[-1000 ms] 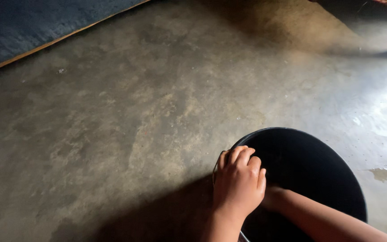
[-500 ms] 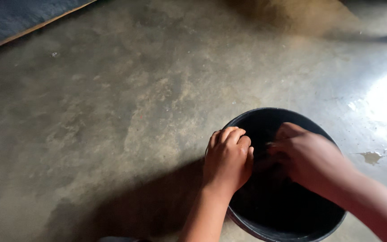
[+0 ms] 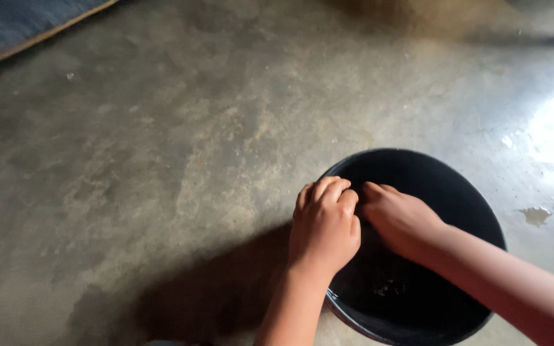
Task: The person washes a small gray cloth by hand in a black bucket of water. They repeatedly submerge, scrub, and wring the cloth to remove water, then lift it out of the bucket and walk toward a doorway.
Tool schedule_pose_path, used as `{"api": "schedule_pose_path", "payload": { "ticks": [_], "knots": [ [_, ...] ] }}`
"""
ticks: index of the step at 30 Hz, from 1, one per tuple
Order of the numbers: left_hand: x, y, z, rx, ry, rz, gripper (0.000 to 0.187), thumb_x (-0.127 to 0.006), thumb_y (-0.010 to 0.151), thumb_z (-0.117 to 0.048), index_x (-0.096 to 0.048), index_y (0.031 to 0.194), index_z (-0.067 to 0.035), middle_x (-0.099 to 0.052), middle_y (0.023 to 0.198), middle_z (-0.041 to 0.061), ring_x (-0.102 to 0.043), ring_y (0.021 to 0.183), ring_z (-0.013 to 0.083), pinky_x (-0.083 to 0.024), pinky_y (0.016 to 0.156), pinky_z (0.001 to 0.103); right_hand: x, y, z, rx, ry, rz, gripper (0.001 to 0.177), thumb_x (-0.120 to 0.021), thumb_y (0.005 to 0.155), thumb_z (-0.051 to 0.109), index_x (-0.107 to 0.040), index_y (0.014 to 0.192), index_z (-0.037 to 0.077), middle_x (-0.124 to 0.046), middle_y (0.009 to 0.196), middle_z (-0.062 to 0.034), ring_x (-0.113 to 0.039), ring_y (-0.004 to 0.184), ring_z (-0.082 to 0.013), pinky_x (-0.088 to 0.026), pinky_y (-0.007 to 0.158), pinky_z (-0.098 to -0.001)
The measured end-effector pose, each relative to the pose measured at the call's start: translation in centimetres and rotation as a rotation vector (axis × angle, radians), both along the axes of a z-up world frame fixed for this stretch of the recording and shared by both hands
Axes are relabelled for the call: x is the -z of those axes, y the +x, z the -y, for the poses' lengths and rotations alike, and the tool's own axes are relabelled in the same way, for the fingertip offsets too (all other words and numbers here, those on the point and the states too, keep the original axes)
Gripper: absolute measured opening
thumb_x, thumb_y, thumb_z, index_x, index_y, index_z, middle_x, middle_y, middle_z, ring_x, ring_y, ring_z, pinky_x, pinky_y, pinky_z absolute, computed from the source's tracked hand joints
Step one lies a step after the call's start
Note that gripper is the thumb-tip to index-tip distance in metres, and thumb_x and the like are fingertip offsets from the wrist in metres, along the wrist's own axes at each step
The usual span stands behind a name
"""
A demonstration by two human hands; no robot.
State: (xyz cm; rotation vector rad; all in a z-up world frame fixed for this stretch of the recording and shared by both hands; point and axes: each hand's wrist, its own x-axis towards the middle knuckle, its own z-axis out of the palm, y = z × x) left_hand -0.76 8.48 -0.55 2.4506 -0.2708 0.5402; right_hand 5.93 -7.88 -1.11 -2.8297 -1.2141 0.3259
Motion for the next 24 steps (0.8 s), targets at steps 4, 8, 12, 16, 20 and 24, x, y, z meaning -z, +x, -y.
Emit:
{"api": "schedule_pose_path", "payload": {
  "ticks": [4, 8, 12, 16, 20, 24],
  "knots": [
    [0.1, 0.1, 0.1, -0.010, -0.010, -0.008, 0.018, -0.063, 0.079, -0.005, -0.071, 0.095, -0.002, -0.070, 0.121, 0.013, -0.059, 0.126, 0.0279, -0.040, 0.112, 0.048, 9.1, 2.8, -1.0, -0.061, -0.018, -0.246, 0.021, -0.067, 0.085, 0.022, -0.071, 0.102, 0.011, -0.071, 0.111, -0.0108, -0.068, 0.103, -0.0250, -0.055, 0.086, -0.0365],
    [0.1, 0.1, -0.1, -0.013, 0.009, 0.001, 0.016, -0.064, 0.080, -0.006, -0.071, 0.093, -0.002, -0.070, 0.120, 0.014, -0.059, 0.126, 0.0281, -0.041, 0.111, 0.048, 17.3, 3.0, -0.1, 0.035, 0.021, -0.558, 0.025, -0.070, 0.084, 0.026, -0.075, 0.105, 0.015, -0.075, 0.112, -0.0095, -0.070, 0.107, -0.0220, -0.054, 0.093, -0.0361],
    [0.1, 0.1, -0.2, -0.006, 0.018, -0.005, 0.017, -0.064, 0.079, -0.006, -0.071, 0.093, -0.001, -0.070, 0.120, 0.014, -0.059, 0.125, 0.0283, -0.041, 0.110, 0.047, 19.4, 1.9, 0.9, 0.254, 0.262, -0.609, 0.024, -0.066, 0.087, 0.027, -0.076, 0.106, 0.016, -0.077, 0.111, -0.0099, -0.073, 0.107, -0.0220, -0.055, 0.095, -0.0350],
    [0.1, 0.2, -0.2, -0.005, -0.010, 0.006, 0.015, -0.064, 0.079, -0.006, -0.071, 0.092, -0.002, -0.071, 0.119, 0.013, -0.060, 0.125, 0.0276, -0.041, 0.111, 0.047, 16.0, 2.5, 0.1, 0.229, 0.104, -0.550, 0.026, -0.065, 0.088, 0.028, -0.074, 0.109, 0.014, -0.075, 0.112, -0.0099, -0.072, 0.106, -0.0239, -0.056, 0.092, -0.0364],
    [0.4, 0.2, -0.2, 0.000, -0.049, 0.008, 0.015, -0.063, 0.079, -0.005, -0.071, 0.092, -0.004, -0.071, 0.119, 0.012, -0.060, 0.125, 0.0272, -0.042, 0.110, 0.047, 10.0, 3.2, 0.4, 0.140, 0.030, -0.275, 0.030, -0.066, 0.087, 0.020, -0.067, 0.116, 0.011, -0.070, 0.113, -0.0111, -0.070, 0.102, -0.0284, -0.057, 0.081, -0.0388],
    [0.3, -0.1, -0.1, 0.002, -0.022, 0.043, 0.015, -0.064, 0.081, -0.006, -0.071, 0.094, -0.004, -0.071, 0.118, 0.012, -0.060, 0.125, 0.0278, -0.041, 0.110, 0.047, 2.1, 3.3, 0.9, -0.083, -0.232, 0.094, 0.024, -0.072, 0.072, 0.010, -0.073, 0.096, 0.013, -0.062, 0.113, -0.0107, -0.066, 0.101, -0.0286, -0.058, 0.080, -0.0336]
  ]
}}
